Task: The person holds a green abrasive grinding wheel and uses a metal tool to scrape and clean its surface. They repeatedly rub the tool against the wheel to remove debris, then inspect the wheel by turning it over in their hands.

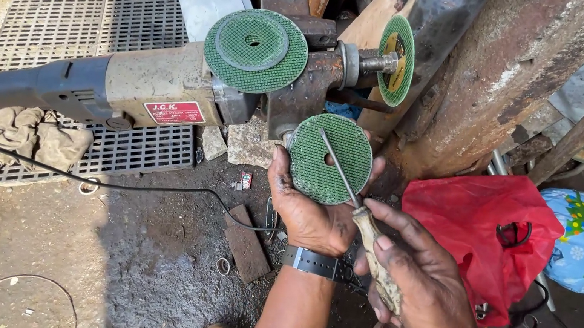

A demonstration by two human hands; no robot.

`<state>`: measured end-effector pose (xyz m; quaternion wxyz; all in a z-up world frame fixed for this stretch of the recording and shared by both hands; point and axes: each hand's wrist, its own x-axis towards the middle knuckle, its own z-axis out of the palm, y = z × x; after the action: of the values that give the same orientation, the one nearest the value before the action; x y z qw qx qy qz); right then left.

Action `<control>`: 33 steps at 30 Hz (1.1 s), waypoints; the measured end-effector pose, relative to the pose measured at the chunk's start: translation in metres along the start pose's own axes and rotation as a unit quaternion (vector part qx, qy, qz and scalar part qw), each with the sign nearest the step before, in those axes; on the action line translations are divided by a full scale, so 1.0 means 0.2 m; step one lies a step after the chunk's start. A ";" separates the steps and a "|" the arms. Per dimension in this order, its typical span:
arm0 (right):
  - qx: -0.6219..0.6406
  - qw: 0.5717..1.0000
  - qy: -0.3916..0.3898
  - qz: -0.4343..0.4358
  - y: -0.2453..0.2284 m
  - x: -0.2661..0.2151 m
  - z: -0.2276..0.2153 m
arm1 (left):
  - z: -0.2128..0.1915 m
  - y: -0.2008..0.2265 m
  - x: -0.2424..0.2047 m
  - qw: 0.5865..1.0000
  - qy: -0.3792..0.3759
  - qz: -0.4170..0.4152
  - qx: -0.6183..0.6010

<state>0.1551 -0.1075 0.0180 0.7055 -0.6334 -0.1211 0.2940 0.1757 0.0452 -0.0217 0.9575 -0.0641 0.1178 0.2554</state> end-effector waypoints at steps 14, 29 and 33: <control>0.122 0.992 0.014 0.042 0.03 0.09 0.03 | -0.07 -0.02 0.05 0.999 -0.036 -0.004 -0.022; 0.137 0.985 0.043 0.097 -0.06 0.07 0.10 | -0.09 -0.04 0.07 0.997 -0.070 0.002 -0.023; 0.146 0.982 0.046 0.108 -0.04 0.05 0.10 | -0.09 -0.03 0.07 0.999 -0.036 0.024 -0.001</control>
<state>0.1539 -0.0854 0.0273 0.7596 -0.5455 0.0248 0.3534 0.1870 0.0436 -0.0419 0.9546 -0.0528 0.0842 0.2808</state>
